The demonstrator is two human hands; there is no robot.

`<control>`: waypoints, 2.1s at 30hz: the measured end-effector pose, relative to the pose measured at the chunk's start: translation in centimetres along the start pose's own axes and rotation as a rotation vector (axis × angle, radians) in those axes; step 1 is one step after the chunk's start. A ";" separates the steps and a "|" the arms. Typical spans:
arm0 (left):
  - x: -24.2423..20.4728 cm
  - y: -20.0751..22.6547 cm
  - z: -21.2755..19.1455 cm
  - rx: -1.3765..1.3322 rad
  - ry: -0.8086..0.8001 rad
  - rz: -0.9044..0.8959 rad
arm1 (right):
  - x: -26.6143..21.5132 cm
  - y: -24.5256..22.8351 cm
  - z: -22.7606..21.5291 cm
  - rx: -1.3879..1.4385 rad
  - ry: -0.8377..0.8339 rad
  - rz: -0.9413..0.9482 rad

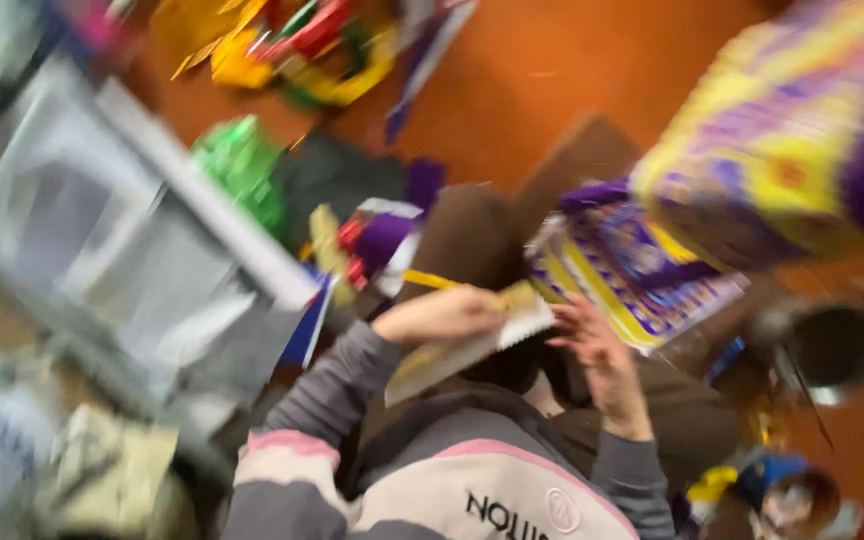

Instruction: Decorating a horse-shaped craft with paper cutouts and paint

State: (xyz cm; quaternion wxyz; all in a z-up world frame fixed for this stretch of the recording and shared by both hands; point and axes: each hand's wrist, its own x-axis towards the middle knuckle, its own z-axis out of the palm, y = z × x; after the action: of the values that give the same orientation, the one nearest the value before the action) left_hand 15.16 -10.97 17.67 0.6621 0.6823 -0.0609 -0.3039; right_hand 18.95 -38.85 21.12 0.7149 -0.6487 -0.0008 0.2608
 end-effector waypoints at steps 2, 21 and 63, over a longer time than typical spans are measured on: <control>2.4 3.1 3.0 0.190 -0.112 -0.064 | -0.5 -1.5 -0.7 0.036 -0.120 0.061; -0.2 -2.8 2.8 -1.190 0.294 0.048 | -0.3 2.2 -0.4 -0.053 -0.139 0.119; 15.1 -4.5 9.7 0.062 -0.080 -0.367 | 0.3 1.1 -23.0 -1.052 0.745 -0.201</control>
State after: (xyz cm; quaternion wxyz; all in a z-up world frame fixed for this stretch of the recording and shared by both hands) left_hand 21.09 -26.20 8.97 0.5712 0.6896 0.0290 -0.4442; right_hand 26.59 -60.03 16.36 0.2752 -0.9559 0.0589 -0.0846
